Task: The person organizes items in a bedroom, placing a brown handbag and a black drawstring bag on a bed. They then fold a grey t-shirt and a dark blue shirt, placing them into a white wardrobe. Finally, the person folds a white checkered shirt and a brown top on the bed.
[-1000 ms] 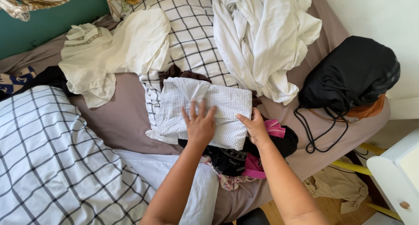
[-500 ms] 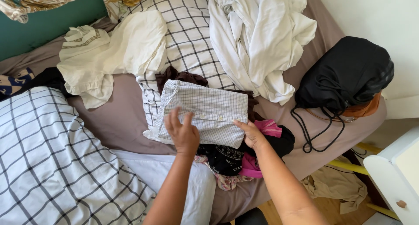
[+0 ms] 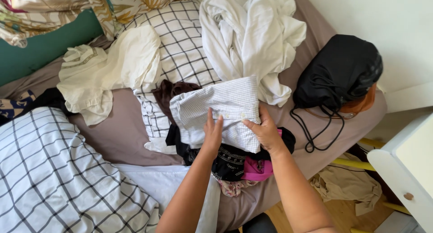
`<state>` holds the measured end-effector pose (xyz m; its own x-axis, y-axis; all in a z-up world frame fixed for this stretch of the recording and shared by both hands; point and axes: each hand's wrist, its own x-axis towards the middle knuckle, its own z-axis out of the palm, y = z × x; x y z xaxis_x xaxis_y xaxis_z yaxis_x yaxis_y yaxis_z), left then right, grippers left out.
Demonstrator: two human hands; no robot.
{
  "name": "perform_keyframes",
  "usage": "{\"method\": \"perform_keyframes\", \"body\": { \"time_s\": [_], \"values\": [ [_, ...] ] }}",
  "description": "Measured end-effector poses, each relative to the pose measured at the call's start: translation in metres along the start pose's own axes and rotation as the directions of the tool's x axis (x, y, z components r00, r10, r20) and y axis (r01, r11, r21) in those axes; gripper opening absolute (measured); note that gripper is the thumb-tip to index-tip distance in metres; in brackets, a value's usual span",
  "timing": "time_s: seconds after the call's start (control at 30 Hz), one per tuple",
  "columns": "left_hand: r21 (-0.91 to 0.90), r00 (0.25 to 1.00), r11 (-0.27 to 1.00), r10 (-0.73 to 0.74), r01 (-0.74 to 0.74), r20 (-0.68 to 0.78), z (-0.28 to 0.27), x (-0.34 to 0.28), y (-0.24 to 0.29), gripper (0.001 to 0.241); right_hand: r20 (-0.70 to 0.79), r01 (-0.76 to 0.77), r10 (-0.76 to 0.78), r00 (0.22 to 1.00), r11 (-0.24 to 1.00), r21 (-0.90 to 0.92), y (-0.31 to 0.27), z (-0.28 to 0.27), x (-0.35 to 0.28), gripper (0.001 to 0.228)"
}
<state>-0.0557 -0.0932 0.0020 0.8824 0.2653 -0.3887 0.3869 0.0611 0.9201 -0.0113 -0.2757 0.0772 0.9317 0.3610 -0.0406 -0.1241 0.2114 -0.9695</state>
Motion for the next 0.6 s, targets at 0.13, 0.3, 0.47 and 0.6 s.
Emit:
{"method": "perform_keyframes", "body": {
  "time_s": [0.13, 0.3, 0.47, 0.6],
  "values": [
    [-0.531, 0.899, 0.725, -0.361, 0.438, 0.249, 0.006, 0.003, 0.051, 0.084, 0.195, 0.156, -0.102, 0.975, 0.946, -0.285, -0.066, 0.011, -0.027, 0.058],
    [-0.833, 0.903, 0.469, 0.150, 0.293, 0.402, -0.006, 0.021, 0.061, 0.081, 0.389, 0.250, 0.298, 0.872, 0.412, -0.876, -0.143, 0.032, -0.070, 0.080],
    [-0.784, 0.841, 0.436, 0.101, 0.442, 0.531, -0.017, 0.030, 0.069, 0.089, 0.506, 0.486, 0.116, 0.854, 0.164, -0.858, -0.076, -0.009, -0.093, 0.051],
    [-0.432, 0.838, 0.728, -0.377, 0.532, 0.395, -0.009, 0.098, -0.060, 0.078, 0.453, 0.455, 0.262, 0.852, 0.057, -0.889, -0.007, -0.041, -0.115, 0.032]
  ]
}}
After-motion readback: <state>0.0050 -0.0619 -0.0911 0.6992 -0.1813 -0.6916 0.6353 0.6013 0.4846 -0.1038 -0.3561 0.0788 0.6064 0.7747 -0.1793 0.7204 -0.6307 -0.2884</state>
